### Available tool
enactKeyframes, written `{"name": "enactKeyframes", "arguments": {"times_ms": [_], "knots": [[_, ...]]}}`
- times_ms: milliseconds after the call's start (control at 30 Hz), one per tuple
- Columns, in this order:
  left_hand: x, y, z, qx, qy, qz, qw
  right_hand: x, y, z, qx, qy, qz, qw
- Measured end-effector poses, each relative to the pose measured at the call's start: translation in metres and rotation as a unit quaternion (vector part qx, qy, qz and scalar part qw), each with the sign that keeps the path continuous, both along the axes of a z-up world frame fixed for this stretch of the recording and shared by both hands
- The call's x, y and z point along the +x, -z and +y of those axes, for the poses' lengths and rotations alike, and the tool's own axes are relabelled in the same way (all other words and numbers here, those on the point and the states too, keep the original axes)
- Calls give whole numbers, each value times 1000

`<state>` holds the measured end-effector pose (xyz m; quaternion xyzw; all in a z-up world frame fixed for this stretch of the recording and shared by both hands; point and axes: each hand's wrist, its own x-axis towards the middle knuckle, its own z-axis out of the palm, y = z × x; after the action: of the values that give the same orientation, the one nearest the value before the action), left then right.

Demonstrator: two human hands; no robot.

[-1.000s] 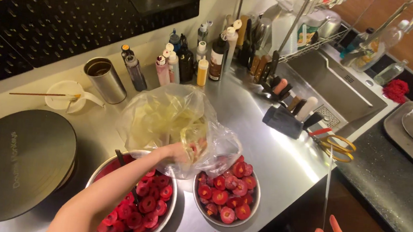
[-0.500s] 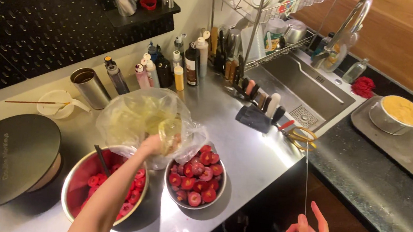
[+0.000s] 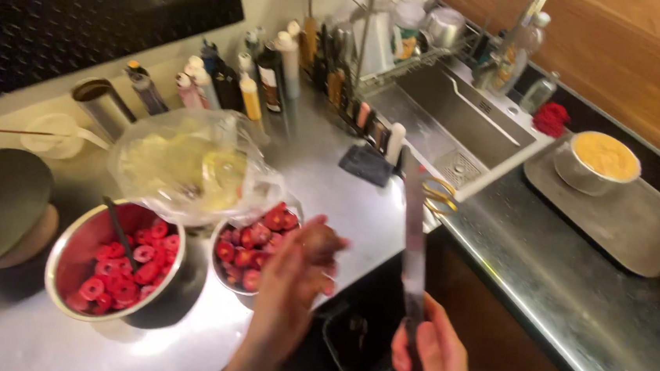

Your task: Cutting plums or similar stone fruit into pieces using a chef knife for food preparation.

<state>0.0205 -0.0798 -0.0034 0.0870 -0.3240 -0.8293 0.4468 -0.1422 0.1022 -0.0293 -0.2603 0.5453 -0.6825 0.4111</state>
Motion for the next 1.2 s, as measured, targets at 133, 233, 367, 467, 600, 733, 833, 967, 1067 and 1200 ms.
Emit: {"name": "enactKeyframes", "arguments": {"times_ms": [133, 233, 367, 467, 600, 733, 833, 967, 1067, 1200], "knots": [[-45, -25, 68, 206, 86, -35, 974, 10, -42, 14, -65, -44, -1, 997], [-58, -15, 87, 221, 86, -12, 971, 10, -39, 23, -53, -44, -12, 998], [-56, -3, 102, 218, 109, -44, 969, 11, -50, 31, -40, -28, -22, 999], [-54, -1, 107, 196, 128, -26, 972, 11, -46, 37, -44, -27, -29, 998], [-56, -9, 108, 127, 40, -106, 985, 15, -37, 43, -11, -19, 44, 999], [-53, 0, 103, 44, -39, -168, 984, 24, -40, 41, 29, -46, 100, 994], [-48, 4, 99, 0, -73, -186, 980, 28, -40, 38, 41, -54, 75, 995], [-43, 1, 93, 22, -69, -190, 979, 32, -44, 32, 34, -67, 58, 995], [-41, -5, 89, 24, -75, -181, 980, 34, -47, 26, 27, -73, 39, 996], [-39, -8, 81, 18, -77, -181, 980, 36, -48, 19, 27, -59, 53, 996]]}}
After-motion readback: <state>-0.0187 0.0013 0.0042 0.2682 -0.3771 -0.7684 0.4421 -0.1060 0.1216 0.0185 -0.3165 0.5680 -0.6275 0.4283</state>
